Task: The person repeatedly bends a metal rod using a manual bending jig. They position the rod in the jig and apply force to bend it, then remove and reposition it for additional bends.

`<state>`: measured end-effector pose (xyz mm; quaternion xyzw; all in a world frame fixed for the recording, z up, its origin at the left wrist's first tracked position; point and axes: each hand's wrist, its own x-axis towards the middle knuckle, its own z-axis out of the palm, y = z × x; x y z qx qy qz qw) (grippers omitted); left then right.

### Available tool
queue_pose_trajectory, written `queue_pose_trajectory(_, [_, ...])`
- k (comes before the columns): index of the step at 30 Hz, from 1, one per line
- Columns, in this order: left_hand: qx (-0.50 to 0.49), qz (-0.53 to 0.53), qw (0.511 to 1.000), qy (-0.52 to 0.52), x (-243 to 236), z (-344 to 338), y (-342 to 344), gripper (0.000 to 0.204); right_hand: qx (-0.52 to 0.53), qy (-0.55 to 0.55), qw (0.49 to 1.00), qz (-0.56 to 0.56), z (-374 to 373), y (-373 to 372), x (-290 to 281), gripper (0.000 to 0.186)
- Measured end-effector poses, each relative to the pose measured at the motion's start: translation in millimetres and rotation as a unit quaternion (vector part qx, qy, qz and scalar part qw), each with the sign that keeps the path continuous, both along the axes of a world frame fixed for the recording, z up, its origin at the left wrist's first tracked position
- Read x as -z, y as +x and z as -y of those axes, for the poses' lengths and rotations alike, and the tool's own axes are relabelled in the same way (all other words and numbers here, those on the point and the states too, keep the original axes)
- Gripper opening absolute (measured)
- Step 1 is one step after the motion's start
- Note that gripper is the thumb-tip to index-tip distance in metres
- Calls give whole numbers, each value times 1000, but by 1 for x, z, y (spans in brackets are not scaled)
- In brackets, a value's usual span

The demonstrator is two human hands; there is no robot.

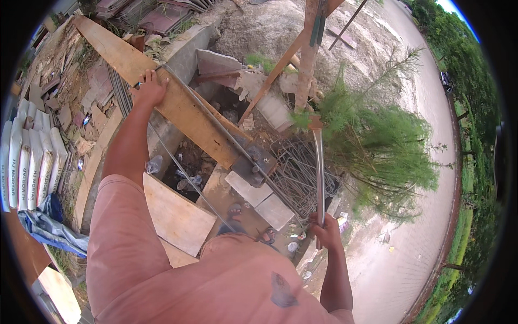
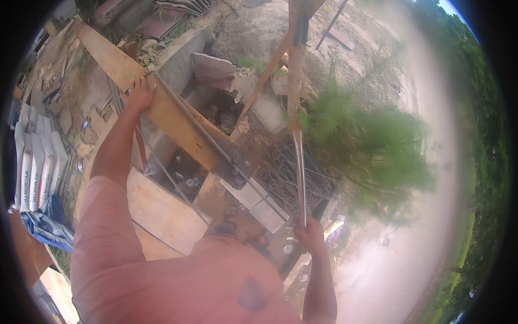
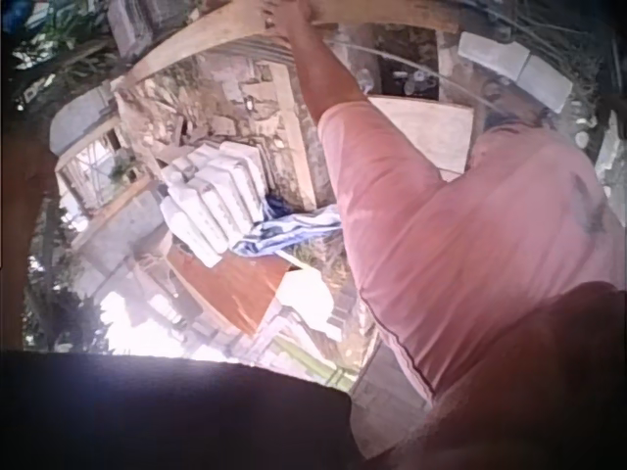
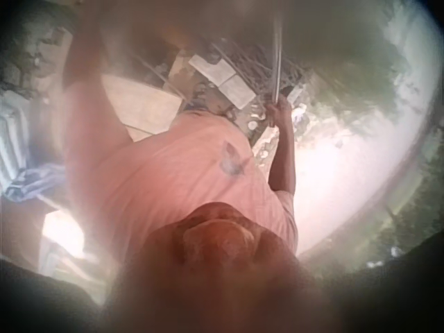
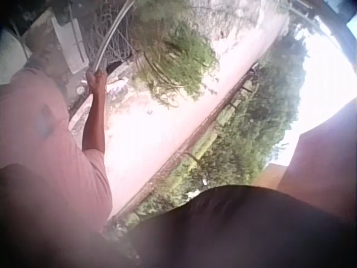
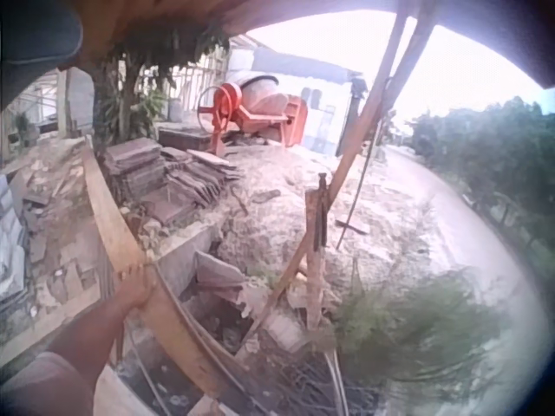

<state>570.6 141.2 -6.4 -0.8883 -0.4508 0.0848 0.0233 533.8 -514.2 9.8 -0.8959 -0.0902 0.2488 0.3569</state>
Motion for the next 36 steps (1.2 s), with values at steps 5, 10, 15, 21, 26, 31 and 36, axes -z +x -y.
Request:
queue_pose_trajectory(5, [-11,11,1000,9,5,3,0,75,-11,-230,958,173,64,10,-9,30])
queue_pose_trajectory(10, [-13,14,1000,6,4,5,1,75,-103,-290,923,231,65,50,-25,34])
queue_pose_trajectory(15, [-14,17,1000,4,4,3,-1,73,-204,-314,892,254,58,103,-40,26])
queue_pose_trajectory(21, [-8,18,1000,19,6,4,-1,71,-279,-334,837,330,32,183,-35,9])
queue_pose_trajectory(26, [-4,6,999,38,9,5,-2,72,-349,-284,788,420,-10,250,-34,8])
queue_pose_trajectory(31, [-1,26,999,42,12,-1,-5,73,-414,-278,758,420,-60,283,-47,11])
queue_pose_trajectory(36, [3,30,999,45,16,0,-3,74,-430,-282,766,386,-72,294,-39,12])
